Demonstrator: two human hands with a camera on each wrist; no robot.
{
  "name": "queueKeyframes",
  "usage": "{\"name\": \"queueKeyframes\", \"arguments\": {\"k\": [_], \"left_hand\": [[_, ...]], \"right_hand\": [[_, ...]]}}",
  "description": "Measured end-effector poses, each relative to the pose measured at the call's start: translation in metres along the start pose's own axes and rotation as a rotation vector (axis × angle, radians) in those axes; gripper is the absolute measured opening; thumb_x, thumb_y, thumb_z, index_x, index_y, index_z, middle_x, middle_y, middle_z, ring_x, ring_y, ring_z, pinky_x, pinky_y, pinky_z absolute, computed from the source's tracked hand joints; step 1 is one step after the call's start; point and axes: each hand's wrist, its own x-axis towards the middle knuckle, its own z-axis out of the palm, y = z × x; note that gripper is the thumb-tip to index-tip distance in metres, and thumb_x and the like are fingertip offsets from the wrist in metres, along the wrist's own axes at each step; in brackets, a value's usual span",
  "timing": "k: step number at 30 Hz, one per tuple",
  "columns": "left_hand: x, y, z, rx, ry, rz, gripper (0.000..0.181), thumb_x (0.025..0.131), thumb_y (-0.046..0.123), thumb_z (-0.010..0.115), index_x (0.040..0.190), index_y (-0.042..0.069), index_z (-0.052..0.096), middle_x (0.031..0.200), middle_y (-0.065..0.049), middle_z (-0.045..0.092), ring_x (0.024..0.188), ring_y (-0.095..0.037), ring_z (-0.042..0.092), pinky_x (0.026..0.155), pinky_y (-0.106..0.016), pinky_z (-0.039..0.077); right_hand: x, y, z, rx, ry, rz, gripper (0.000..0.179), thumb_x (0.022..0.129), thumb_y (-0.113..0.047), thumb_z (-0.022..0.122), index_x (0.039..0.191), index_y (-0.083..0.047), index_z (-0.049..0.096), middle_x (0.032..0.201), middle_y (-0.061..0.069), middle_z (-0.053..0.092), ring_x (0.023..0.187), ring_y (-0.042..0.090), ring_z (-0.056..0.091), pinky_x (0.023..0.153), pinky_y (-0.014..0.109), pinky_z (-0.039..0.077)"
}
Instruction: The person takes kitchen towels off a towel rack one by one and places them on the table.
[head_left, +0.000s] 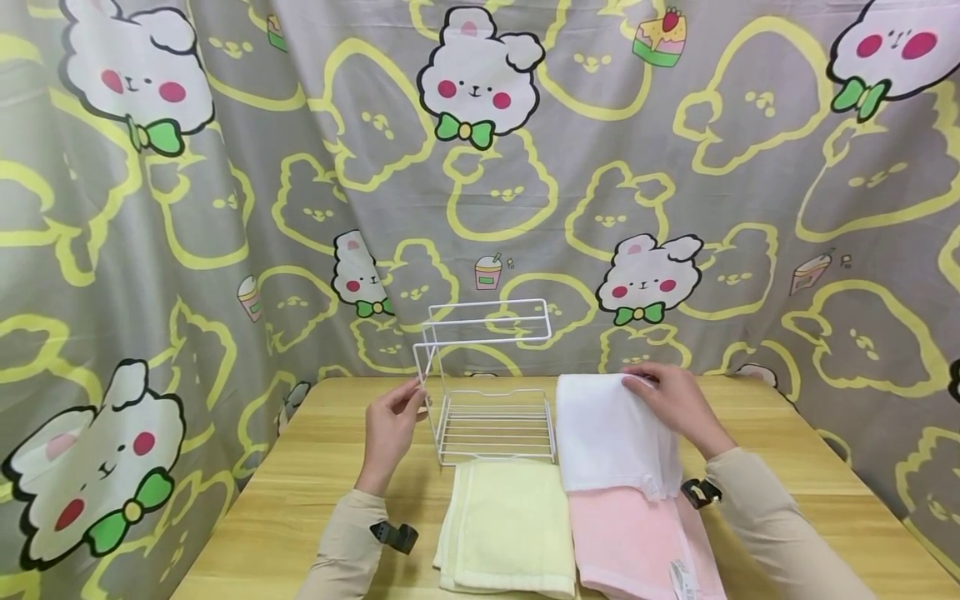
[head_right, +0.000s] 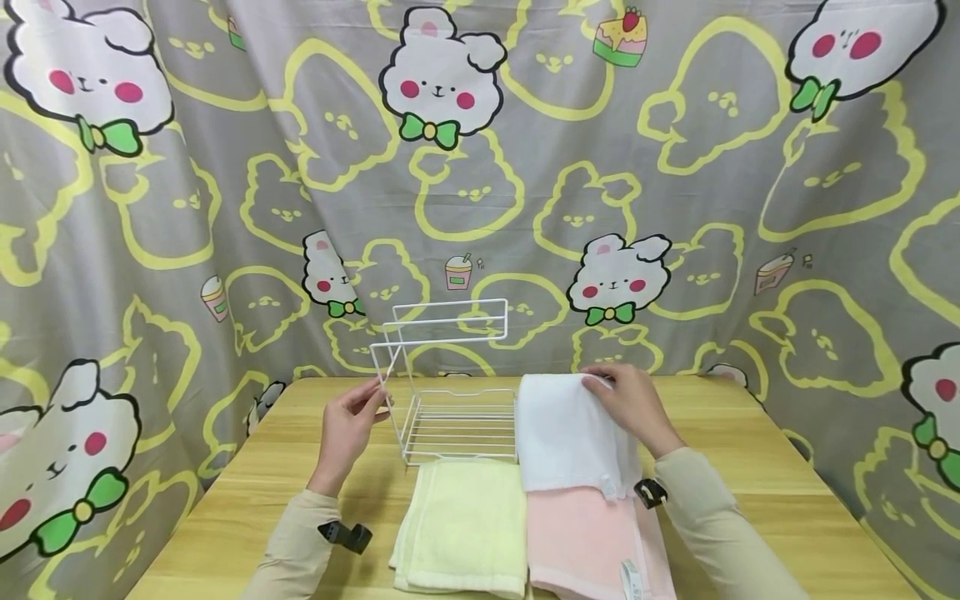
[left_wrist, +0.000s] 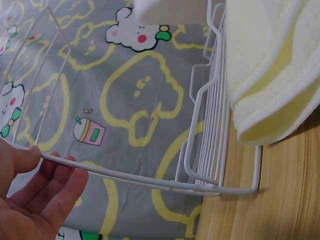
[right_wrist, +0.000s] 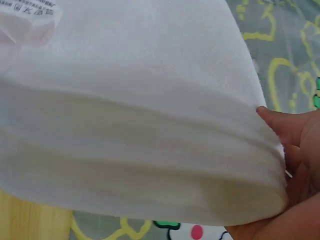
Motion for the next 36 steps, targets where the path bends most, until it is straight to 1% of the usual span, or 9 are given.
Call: {"name": "queueKeyframes", "arguments": {"k": [4, 8, 12, 16, 21, 25, 28, 33, 36], "left_hand": [[0.0, 0.0, 0.0, -0.002, 0.001, 0.001, 0.028, 0.095, -0.005, 0.068, 0.122, -0.01, 0.068, 0.099, -0.027, 0.073, 0.083, -0.022, 0.075, 0.076, -0.029, 0.068], [-0.001, 0.001, 0.001, -0.001, 0.003, -0.017, 0.028, 0.094, -0.006, 0.069, 0.122, -0.007, 0.069, 0.1, -0.026, 0.073, 0.089, -0.034, 0.074, 0.076, -0.029, 0.068], [-0.002, 0.001, 0.0, -0.001, 0.001, -0.025, 0.028, 0.094, -0.006, 0.069, 0.122, -0.006, 0.07, 0.101, -0.026, 0.073, 0.094, -0.043, 0.072, 0.076, -0.028, 0.068], [-0.001, 0.0, 0.0, 0.003, 0.005, -0.007, 0.028, 0.094, -0.005, 0.069, 0.122, -0.007, 0.07, 0.101, -0.026, 0.074, 0.092, -0.04, 0.073, 0.076, -0.03, 0.068], [0.0, -0.001, 0.001, 0.006, 0.012, -0.007, 0.027, 0.094, -0.005, 0.069, 0.121, -0.007, 0.07, 0.1, -0.025, 0.074, 0.086, -0.028, 0.075, 0.075, -0.03, 0.068], [-0.001, -0.001, 0.001, -0.006, 0.007, -0.024, 0.027, 0.094, -0.005, 0.069, 0.121, -0.006, 0.071, 0.1, -0.025, 0.074, 0.087, -0.03, 0.074, 0.075, -0.029, 0.068], [0.0, 0.0, 0.001, -0.007, 0.0, -0.033, 0.027, 0.094, -0.006, 0.069, 0.121, -0.005, 0.071, 0.1, -0.025, 0.073, 0.089, -0.034, 0.074, 0.076, -0.029, 0.068], [0.0, 0.001, 0.001, -0.003, -0.003, -0.029, 0.029, 0.094, -0.005, 0.069, 0.123, -0.007, 0.069, 0.101, -0.025, 0.073, 0.092, -0.038, 0.073, 0.077, -0.029, 0.068], [-0.001, 0.001, 0.0, -0.002, -0.003, -0.032, 0.03, 0.094, -0.005, 0.069, 0.124, -0.008, 0.068, 0.102, -0.027, 0.073, 0.092, -0.038, 0.073, 0.077, -0.028, 0.068]], "right_hand": [[0.014, 0.013, 0.01, -0.012, -0.052, -0.005, 0.025, 0.101, -0.016, 0.066, 0.117, 0.001, 0.074, 0.117, 0.023, 0.073, 0.111, 0.044, 0.067, 0.096, 0.06, 0.059], [0.026, 0.027, 0.022, -0.029, -0.083, -0.006, 0.022, 0.1, -0.012, 0.067, 0.114, 0.002, 0.075, 0.116, 0.024, 0.073, 0.111, 0.045, 0.067, 0.096, 0.061, 0.058], [0.035, 0.039, 0.036, -0.049, -0.103, -0.015, 0.019, 0.098, -0.009, 0.068, 0.111, 0.002, 0.076, 0.112, 0.023, 0.074, 0.108, 0.044, 0.067, 0.092, 0.06, 0.059], [0.041, 0.05, 0.049, -0.06, -0.125, -0.04, 0.017, 0.096, -0.007, 0.069, 0.107, 0.004, 0.076, 0.107, 0.023, 0.075, 0.105, 0.044, 0.068, 0.089, 0.059, 0.06], [0.045, 0.056, 0.06, -0.061, -0.168, -0.012, 0.017, 0.097, -0.005, 0.068, 0.109, 0.005, 0.076, 0.11, 0.023, 0.074, 0.108, 0.044, 0.067, 0.093, 0.06, 0.058], [0.046, 0.058, 0.061, -0.059, -0.197, 0.043, 0.019, 0.099, -0.005, 0.066, 0.113, 0.004, 0.074, 0.115, 0.024, 0.073, 0.112, 0.046, 0.064, 0.096, 0.061, 0.057], [0.044, 0.062, 0.061, -0.056, -0.192, 0.068, 0.02, 0.099, -0.007, 0.065, 0.115, 0.003, 0.074, 0.119, 0.024, 0.071, 0.116, 0.046, 0.062, 0.1, 0.062, 0.055], [0.04, 0.072, 0.056, -0.042, -0.162, 0.064, 0.022, 0.1, -0.009, 0.065, 0.116, 0.002, 0.074, 0.121, 0.024, 0.071, 0.118, 0.046, 0.062, 0.101, 0.062, 0.054], [0.038, 0.076, 0.052, -0.038, -0.154, 0.067, 0.023, 0.101, -0.011, 0.064, 0.117, 0.002, 0.074, 0.119, 0.024, 0.072, 0.114, 0.044, 0.064, 0.098, 0.061, 0.056]]}}
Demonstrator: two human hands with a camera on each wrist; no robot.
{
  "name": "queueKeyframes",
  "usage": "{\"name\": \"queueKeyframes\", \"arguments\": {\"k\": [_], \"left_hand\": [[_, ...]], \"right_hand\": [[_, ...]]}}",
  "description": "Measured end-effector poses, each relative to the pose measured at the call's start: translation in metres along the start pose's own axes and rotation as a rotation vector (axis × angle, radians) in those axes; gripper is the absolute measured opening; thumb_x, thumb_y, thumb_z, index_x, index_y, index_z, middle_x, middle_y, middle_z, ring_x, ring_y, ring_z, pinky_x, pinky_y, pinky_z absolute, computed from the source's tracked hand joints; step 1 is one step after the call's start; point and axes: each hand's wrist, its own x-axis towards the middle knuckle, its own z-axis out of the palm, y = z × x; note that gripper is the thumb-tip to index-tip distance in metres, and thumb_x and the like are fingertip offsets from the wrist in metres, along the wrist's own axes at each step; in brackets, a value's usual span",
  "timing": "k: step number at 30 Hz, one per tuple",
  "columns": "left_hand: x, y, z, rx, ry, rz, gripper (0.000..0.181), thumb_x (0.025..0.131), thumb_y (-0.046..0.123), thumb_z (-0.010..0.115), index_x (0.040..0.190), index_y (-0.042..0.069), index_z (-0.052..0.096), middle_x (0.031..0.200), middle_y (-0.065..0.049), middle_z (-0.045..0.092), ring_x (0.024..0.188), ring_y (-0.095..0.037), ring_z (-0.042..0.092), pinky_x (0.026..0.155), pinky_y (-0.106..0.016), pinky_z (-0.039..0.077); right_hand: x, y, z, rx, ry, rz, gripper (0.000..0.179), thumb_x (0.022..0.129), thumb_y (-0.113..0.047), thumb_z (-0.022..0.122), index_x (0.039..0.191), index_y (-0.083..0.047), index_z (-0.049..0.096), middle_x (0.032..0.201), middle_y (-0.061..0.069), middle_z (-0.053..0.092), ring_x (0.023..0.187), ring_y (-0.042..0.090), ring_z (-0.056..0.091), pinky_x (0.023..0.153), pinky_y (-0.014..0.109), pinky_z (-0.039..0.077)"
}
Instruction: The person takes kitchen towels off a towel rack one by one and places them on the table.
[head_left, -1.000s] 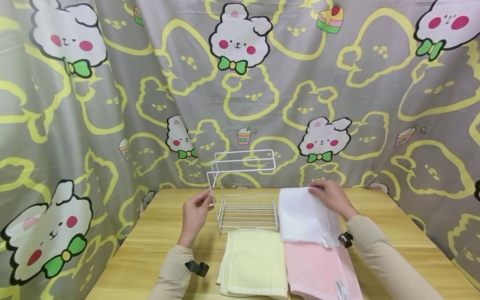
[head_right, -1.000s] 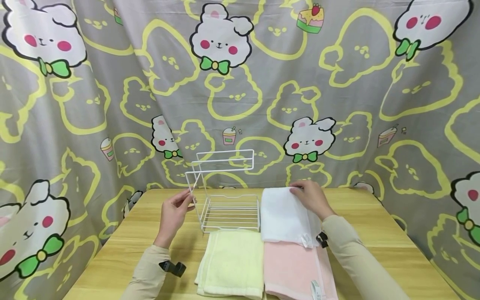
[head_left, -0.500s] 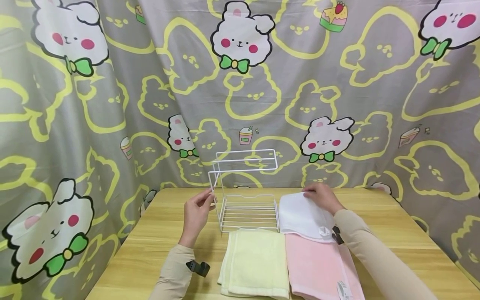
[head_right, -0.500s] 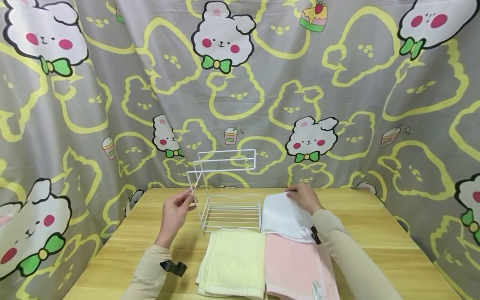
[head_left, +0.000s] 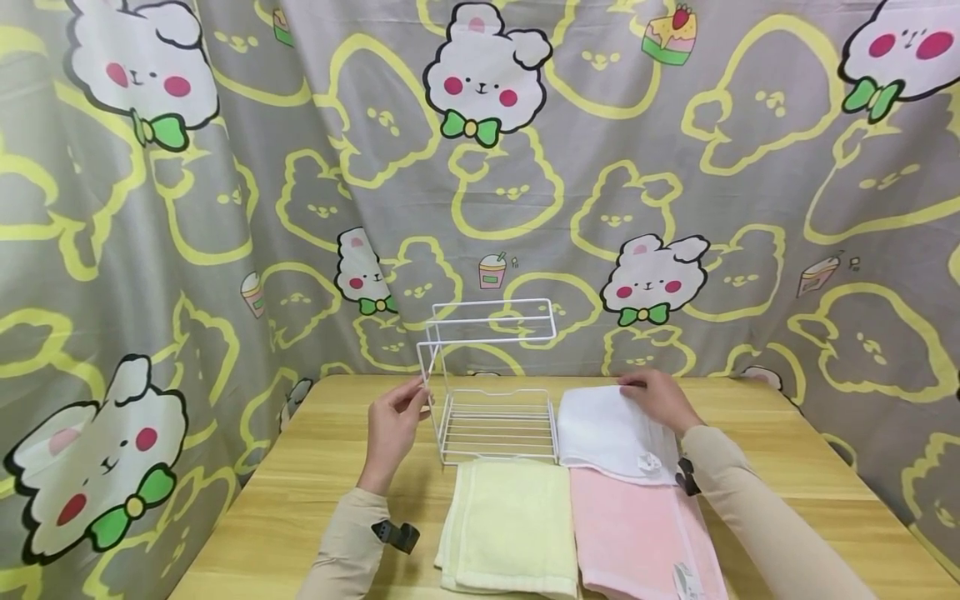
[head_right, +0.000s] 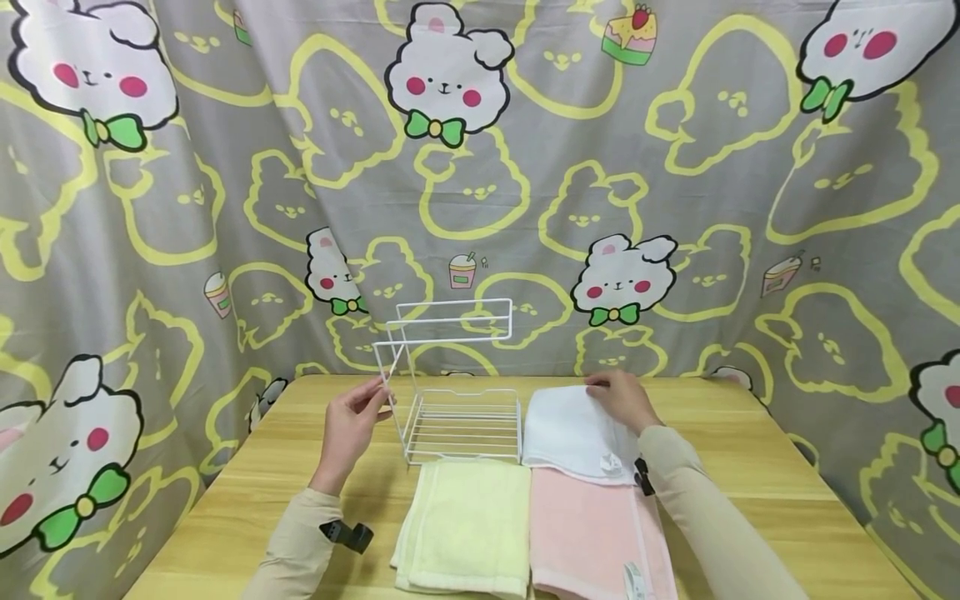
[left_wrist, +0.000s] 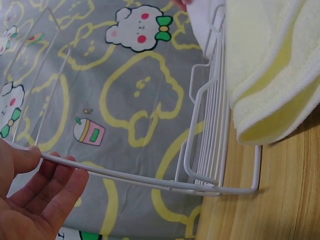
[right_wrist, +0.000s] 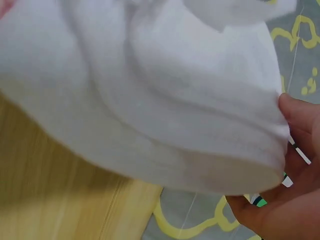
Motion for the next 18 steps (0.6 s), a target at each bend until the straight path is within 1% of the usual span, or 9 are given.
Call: {"name": "queueKeyframes", "arguments": {"k": [4, 7, 11, 13, 14, 18], "left_hand": [[-0.001, 0.0, 0.0, 0.005, 0.001, -0.012, 0.03, 0.094, -0.005, 0.069, 0.124, -0.006, 0.069, 0.103, -0.027, 0.073, 0.091, -0.033, 0.074, 0.077, -0.028, 0.068], [0.0, 0.0, -0.001, 0.012, 0.004, -0.003, 0.03, 0.095, -0.005, 0.068, 0.124, -0.006, 0.069, 0.102, -0.026, 0.073, 0.092, -0.036, 0.073, 0.076, -0.027, 0.068], [0.002, 0.002, -0.002, 0.021, 0.001, 0.018, 0.03, 0.095, -0.005, 0.068, 0.125, -0.006, 0.068, 0.104, -0.03, 0.072, 0.094, -0.041, 0.072, 0.077, -0.027, 0.068], [0.003, 0.002, -0.002, 0.021, -0.002, 0.02, 0.03, 0.095, -0.006, 0.068, 0.124, -0.006, 0.068, 0.104, -0.032, 0.071, 0.091, -0.037, 0.073, 0.076, -0.027, 0.068], [0.003, 0.002, -0.001, 0.02, -0.005, 0.017, 0.03, 0.095, -0.006, 0.068, 0.124, -0.006, 0.069, 0.104, -0.032, 0.071, 0.089, -0.033, 0.074, 0.076, -0.027, 0.068], [0.001, 0.001, 0.0, 0.009, -0.008, 0.013, 0.03, 0.094, -0.006, 0.068, 0.124, -0.007, 0.068, 0.101, -0.029, 0.072, 0.083, -0.018, 0.074, 0.076, -0.027, 0.068]], "right_hand": [[-0.006, 0.001, -0.008, 0.022, 0.007, 0.017, 0.025, 0.102, -0.014, 0.063, 0.119, 0.002, 0.073, 0.118, 0.023, 0.072, 0.11, 0.042, 0.065, 0.094, 0.059, 0.058], [-0.012, 0.0, -0.013, 0.037, 0.02, 0.035, 0.026, 0.102, -0.015, 0.064, 0.12, 0.001, 0.072, 0.118, 0.022, 0.072, 0.109, 0.04, 0.065, 0.093, 0.057, 0.059], [-0.017, 0.003, -0.015, 0.026, 0.035, 0.035, 0.024, 0.1, -0.012, 0.067, 0.119, 0.001, 0.073, 0.116, 0.022, 0.073, 0.106, 0.038, 0.065, 0.091, 0.056, 0.06], [-0.018, 0.007, -0.014, 0.013, 0.036, 0.029, 0.022, 0.098, -0.009, 0.068, 0.117, 0.002, 0.073, 0.115, 0.022, 0.073, 0.103, 0.038, 0.065, 0.089, 0.055, 0.061], [-0.018, 0.009, -0.014, 0.006, 0.034, 0.031, 0.022, 0.098, -0.007, 0.068, 0.117, 0.002, 0.074, 0.114, 0.022, 0.073, 0.102, 0.037, 0.066, 0.088, 0.055, 0.061], [-0.013, 0.016, -0.01, -0.023, 0.015, 0.055, 0.019, 0.098, -0.006, 0.067, 0.114, 0.002, 0.075, 0.111, 0.022, 0.073, 0.099, 0.035, 0.065, 0.084, 0.052, 0.061]]}}
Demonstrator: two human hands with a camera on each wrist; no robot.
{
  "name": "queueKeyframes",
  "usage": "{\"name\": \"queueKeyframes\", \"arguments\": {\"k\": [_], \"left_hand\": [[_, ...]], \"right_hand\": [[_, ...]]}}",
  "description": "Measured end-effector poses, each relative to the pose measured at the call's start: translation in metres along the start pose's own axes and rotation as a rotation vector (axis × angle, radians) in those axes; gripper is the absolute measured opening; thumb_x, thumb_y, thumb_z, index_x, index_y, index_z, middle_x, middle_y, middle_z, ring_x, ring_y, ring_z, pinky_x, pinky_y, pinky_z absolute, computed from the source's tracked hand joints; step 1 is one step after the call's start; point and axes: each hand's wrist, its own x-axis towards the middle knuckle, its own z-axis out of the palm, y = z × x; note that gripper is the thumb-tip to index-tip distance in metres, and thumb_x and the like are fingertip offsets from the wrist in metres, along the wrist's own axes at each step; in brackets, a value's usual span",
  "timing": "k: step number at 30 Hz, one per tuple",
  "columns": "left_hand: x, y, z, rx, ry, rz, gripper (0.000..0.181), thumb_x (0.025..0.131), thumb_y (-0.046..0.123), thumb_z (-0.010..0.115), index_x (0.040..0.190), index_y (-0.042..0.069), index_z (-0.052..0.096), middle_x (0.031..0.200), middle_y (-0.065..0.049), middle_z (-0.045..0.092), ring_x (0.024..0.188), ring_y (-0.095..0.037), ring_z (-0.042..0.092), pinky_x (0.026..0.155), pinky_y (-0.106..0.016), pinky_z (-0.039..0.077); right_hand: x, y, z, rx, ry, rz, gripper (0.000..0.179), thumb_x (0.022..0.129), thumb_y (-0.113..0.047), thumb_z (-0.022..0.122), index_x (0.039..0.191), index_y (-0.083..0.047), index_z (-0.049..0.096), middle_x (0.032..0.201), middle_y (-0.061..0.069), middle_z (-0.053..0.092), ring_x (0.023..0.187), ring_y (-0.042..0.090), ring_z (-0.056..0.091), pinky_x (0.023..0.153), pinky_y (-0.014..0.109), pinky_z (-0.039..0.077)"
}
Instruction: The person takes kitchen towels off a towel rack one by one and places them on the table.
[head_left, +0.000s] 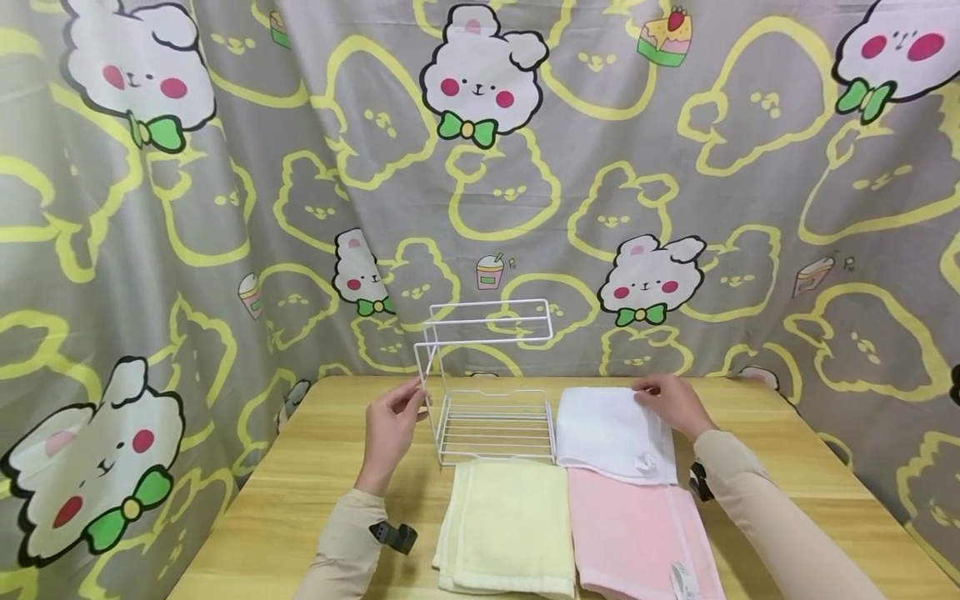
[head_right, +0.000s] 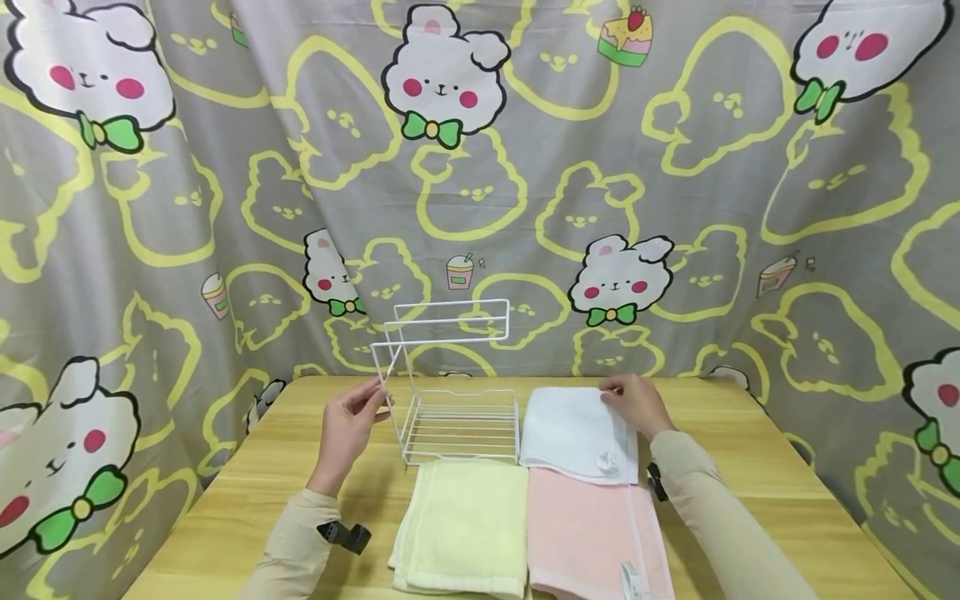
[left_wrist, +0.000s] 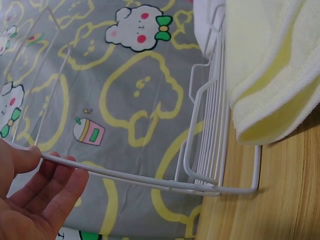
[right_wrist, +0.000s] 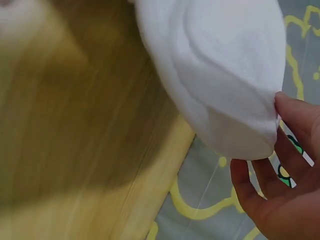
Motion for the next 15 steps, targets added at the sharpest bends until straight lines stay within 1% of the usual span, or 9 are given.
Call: {"name": "queueKeyframes", "arguments": {"k": [2, 5, 8, 9, 11, 13, 15], "left_hand": [[-0.001, 0.0, 0.0, -0.001, 0.001, 0.003, 0.03, 0.094, -0.006, 0.068, 0.124, -0.007, 0.068, 0.1, -0.027, 0.073, 0.081, -0.014, 0.073, 0.076, -0.027, 0.068], [-0.002, 0.0, 0.001, -0.003, 0.005, 0.01, 0.029, 0.094, -0.005, 0.068, 0.123, -0.007, 0.069, 0.101, -0.028, 0.072, 0.084, -0.021, 0.074, 0.075, -0.027, 0.068], [-0.002, 0.001, 0.0, 0.009, 0.004, 0.016, 0.03, 0.095, -0.005, 0.068, 0.124, -0.007, 0.068, 0.103, -0.031, 0.071, 0.087, -0.028, 0.074, 0.076, -0.027, 0.068], [-0.003, 0.001, -0.001, 0.017, 0.003, 0.019, 0.03, 0.095, -0.005, 0.068, 0.125, -0.007, 0.068, 0.104, -0.031, 0.071, 0.089, -0.031, 0.074, 0.076, -0.027, 0.068], [-0.004, 0.001, -0.004, 0.05, -0.007, 0.026, 0.032, 0.096, -0.002, 0.068, 0.127, -0.006, 0.067, 0.105, -0.029, 0.072, 0.093, -0.034, 0.074, 0.078, -0.027, 0.068], [-0.007, 0.002, -0.008, 0.116, -0.026, 0.039, 0.036, 0.097, 0.003, 0.068, 0.133, -0.004, 0.064, 0.109, -0.025, 0.073, 0.099, -0.035, 0.073, 0.08, -0.029, 0.068], [-0.009, 0.003, -0.016, 0.201, -0.056, 0.056, 0.04, 0.1, 0.008, 0.067, 0.138, -0.001, 0.061, 0.115, -0.021, 0.073, 0.108, -0.035, 0.071, 0.087, -0.034, 0.067]], "right_hand": [[0.004, 0.001, 0.002, -0.015, -0.017, -0.002, 0.019, 0.098, -0.005, 0.066, 0.113, 0.002, 0.075, 0.11, 0.021, 0.073, 0.097, 0.034, 0.065, 0.084, 0.052, 0.06], [0.009, 0.003, 0.005, -0.03, -0.025, -0.025, 0.018, 0.097, -0.004, 0.067, 0.111, 0.002, 0.076, 0.108, 0.021, 0.074, 0.098, 0.035, 0.066, 0.086, 0.054, 0.059], [0.007, 0.001, 0.005, -0.028, -0.029, -0.021, 0.02, 0.098, -0.006, 0.066, 0.114, 0.003, 0.075, 0.113, 0.022, 0.073, 0.103, 0.039, 0.065, 0.09, 0.057, 0.059], [0.004, 0.0, 0.004, -0.027, -0.029, -0.011, 0.022, 0.099, -0.008, 0.066, 0.116, 0.003, 0.074, 0.116, 0.023, 0.072, 0.107, 0.041, 0.064, 0.093, 0.059, 0.058], [-0.004, -0.003, -0.001, -0.025, -0.022, -0.01, 0.026, 0.101, -0.013, 0.064, 0.121, 0.003, 0.071, 0.122, 0.025, 0.07, 0.113, 0.045, 0.062, 0.096, 0.063, 0.056], [-0.017, -0.006, -0.01, -0.029, 0.0, -0.027, 0.031, 0.103, -0.018, 0.063, 0.124, 0.003, 0.069, 0.126, 0.027, 0.068, 0.118, 0.048, 0.06, 0.099, 0.066, 0.053], [-0.033, -0.009, -0.021, -0.035, 0.032, -0.045, 0.035, 0.104, -0.025, 0.062, 0.126, 0.002, 0.068, 0.129, 0.027, 0.066, 0.12, 0.05, 0.058, 0.1, 0.067, 0.052]]}}
